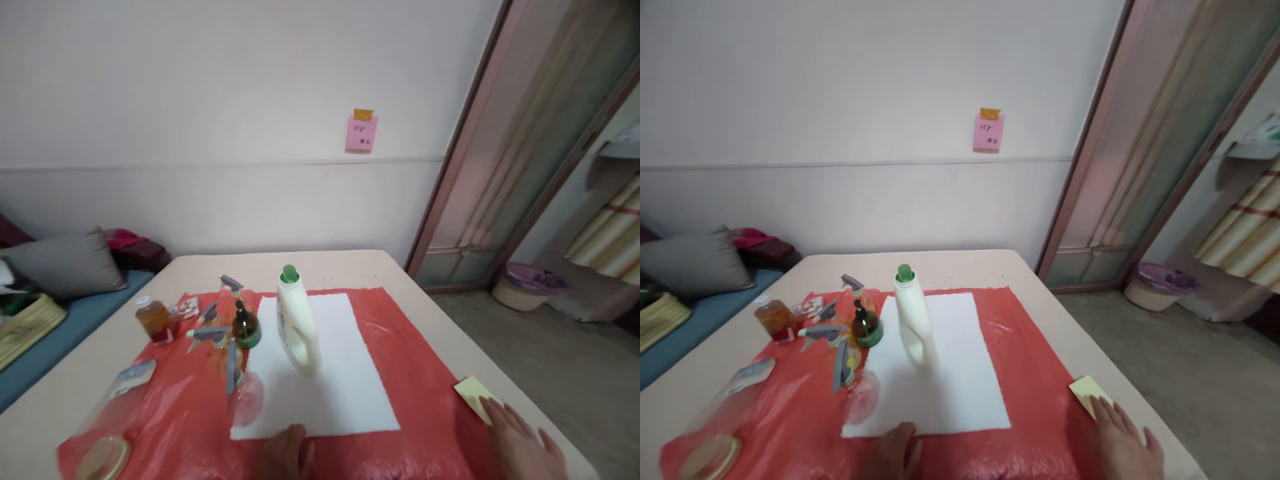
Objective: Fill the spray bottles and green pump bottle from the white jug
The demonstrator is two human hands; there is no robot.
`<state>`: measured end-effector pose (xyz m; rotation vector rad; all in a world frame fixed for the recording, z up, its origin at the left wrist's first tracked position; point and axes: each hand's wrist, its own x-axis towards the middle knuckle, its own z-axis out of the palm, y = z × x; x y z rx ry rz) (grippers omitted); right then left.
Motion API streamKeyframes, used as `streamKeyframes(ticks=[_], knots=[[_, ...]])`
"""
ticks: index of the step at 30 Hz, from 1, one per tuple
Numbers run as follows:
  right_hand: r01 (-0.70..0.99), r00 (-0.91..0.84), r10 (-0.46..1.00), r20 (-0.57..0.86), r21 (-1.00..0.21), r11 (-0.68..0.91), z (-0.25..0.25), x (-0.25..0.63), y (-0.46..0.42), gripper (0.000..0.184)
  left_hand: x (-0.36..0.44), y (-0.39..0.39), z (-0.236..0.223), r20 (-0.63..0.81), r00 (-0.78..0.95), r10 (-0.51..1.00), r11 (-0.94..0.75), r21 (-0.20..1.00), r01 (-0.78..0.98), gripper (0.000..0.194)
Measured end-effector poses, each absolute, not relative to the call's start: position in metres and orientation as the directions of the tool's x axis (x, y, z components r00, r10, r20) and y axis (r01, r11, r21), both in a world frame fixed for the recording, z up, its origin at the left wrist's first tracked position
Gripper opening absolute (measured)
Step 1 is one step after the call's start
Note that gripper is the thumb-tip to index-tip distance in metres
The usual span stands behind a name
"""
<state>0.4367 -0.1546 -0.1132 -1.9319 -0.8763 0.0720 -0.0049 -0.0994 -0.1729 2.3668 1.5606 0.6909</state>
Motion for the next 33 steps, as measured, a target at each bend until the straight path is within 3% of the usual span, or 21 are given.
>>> streamKeyframes(ticks=[3, 5, 10, 15, 20, 29, 33], knots=[[0.610, 0.642, 0.688, 0.339, -0.770, -0.190, -0.120, 0.379, -0.152, 0.038, -0.005, -0.092, -0.171, 0.077, 0.383, 0.921, -0.374, 0.458, 0.807, 0.028], [0.695, 0.457, 0.812, 0.363, -0.716, -0.071, -0.116, 0.331, -0.145, 0.026, -0.005, -0.090, -0.165, 0.019, 0.372, 0.928, -0.337, 0.468, 0.817, 0.031], [0.727, 0.196, 0.909, 0.367, -0.676, 0.116, -0.089, 0.228, -0.126, 0.039, -0.003, -0.087, -0.138, 0.020, 0.378, 0.926, -0.335, 0.506, 0.795, 0.028], [0.728, 0.046, 0.929, 0.368, -0.649, 0.221, -0.089, 0.194, -0.134, 0.043, -0.012, -0.098, -0.106, 0.077, 0.445, 0.892, -0.408, 0.561, 0.720, 0.032], [0.668, 0.102, 0.964, 0.245, -0.735, 0.116, -0.093, 0.198, -0.132, 0.042, -0.041, -0.125, -0.094, 0.110, 0.434, 0.894, -0.406, 0.611, 0.680, 0.016], [0.580, 0.277, 0.943, 0.185, -0.814, -0.010, -0.057, 0.171, -0.028, 0.058, -0.063, -0.098, -0.101, 0.102, 0.148, 0.984, -0.174, 0.748, 0.641, 0.022], [0.473, 0.290, 0.956, 0.050, -0.875, -0.098, -0.046, 0.158, 0.015, 0.032, -0.058, -0.096, -0.101, 0.076, 0.090, 0.993, -0.115, 0.801, 0.588, 0.018]])
